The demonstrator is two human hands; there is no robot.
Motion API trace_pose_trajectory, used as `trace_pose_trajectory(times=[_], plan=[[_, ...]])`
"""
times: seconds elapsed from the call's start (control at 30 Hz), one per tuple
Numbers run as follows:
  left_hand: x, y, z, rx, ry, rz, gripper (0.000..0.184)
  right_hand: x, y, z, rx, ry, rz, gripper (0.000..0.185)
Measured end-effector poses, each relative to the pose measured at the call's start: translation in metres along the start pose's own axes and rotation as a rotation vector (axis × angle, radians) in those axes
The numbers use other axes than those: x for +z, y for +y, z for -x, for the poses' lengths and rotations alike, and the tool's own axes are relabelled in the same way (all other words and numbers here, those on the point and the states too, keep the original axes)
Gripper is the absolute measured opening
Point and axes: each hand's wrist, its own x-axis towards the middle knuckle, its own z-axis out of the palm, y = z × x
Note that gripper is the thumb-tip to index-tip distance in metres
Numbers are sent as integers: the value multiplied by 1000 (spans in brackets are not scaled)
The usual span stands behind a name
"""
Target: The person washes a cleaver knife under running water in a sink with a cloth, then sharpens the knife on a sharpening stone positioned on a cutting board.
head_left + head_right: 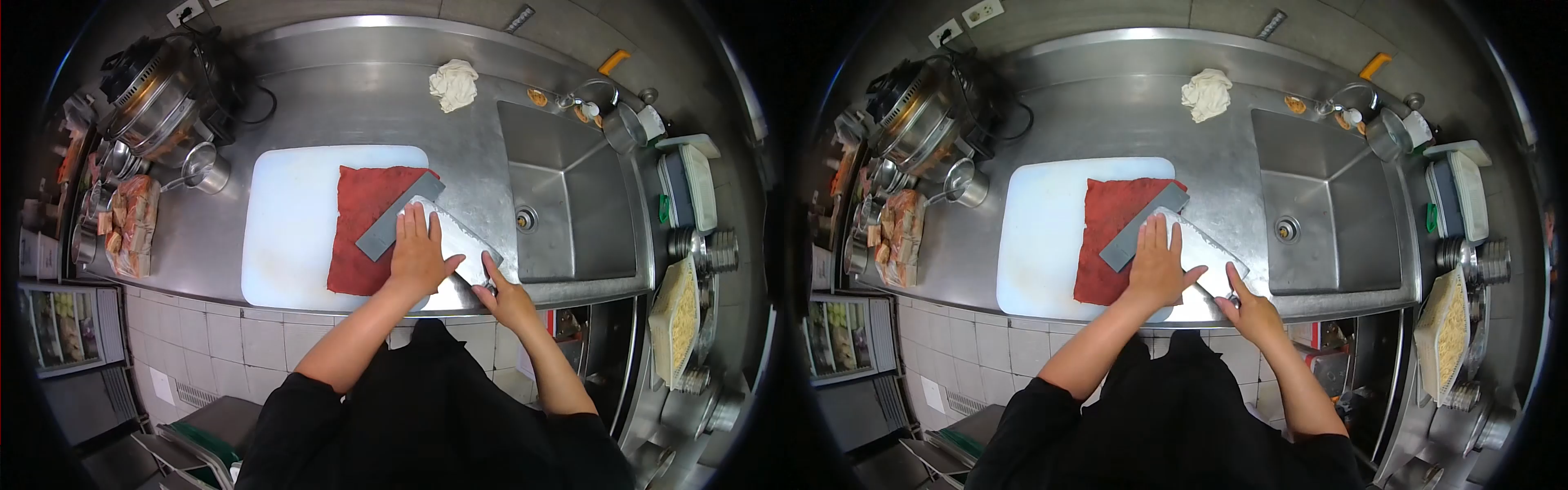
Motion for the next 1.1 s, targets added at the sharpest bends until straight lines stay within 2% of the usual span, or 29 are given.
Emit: trace_pose_trajectory(times=[0.07, 0.1, 0.17, 0.23, 0.3, 0.37, 0.4, 0.43, 0.47, 0.53, 0.6, 0.67, 0.77, 0.87, 0.97, 1.1], plan=[[-7, -24, -23, -32, 11, -1, 99, 1, -7, -18, -45, 44, 26, 78], [-12, -43, -40, -70, 21, -3, 99, -14, -36, -43, 29, -58, 80, 77], [-14, -89, -76, -95, 54, 33, 99, -15, -60, -97, -80, 15, 70, 73], [-22, -101, -83, -98, 35, 40, 99, -18, -71, -106, -56, 1, 61, 72], [-23, -89, -78, -94, 32, 61, 99, -17, -68, -96, -4, -33, 67, 72], [-10, -49, -39, -45, 68, -46, 97, -9, -39, -49, 23, -44, 54, 76], [-1, -30, -17, -17, 59, -24, 97, 5, -14, -23, -38, 33, 15, 77], [5, -15, -2, 7, 54, -2, 96, 6, -3, 1, -31, 11, 6, 78], [-4, -7, 2, -28, -59, -18, 101, 2, -8, 1, -8, -10, 14, 78], [-10, -26, -16, -54, -47, -26, 101, -4, -26, -7, 19, -27, 14, 78], [-18, -66, -53, -103, 32, -15, 100, -18, -64, -63, 52, -102, 84, 78], [-24, -103, -82, -129, 34, 30, 98, -14, -79, -111, -36, -21, 67, 73], [-16, -100, -79, -93, 75, -20, 97, -13, -77, -103, -10, -27, 70, 72], [-15, -31, -28, -81, -64, -105, 99, -5, -36, -27, 30, -30, 45, 75], [-5, -4, -1, -15, -59, -37, 99, 1, -14, 16, 45, -13, -8, 76], [-20, -70, -67, -105, -9, -11, 99, -13, -63, -73, 21, -10, 100, 75]])
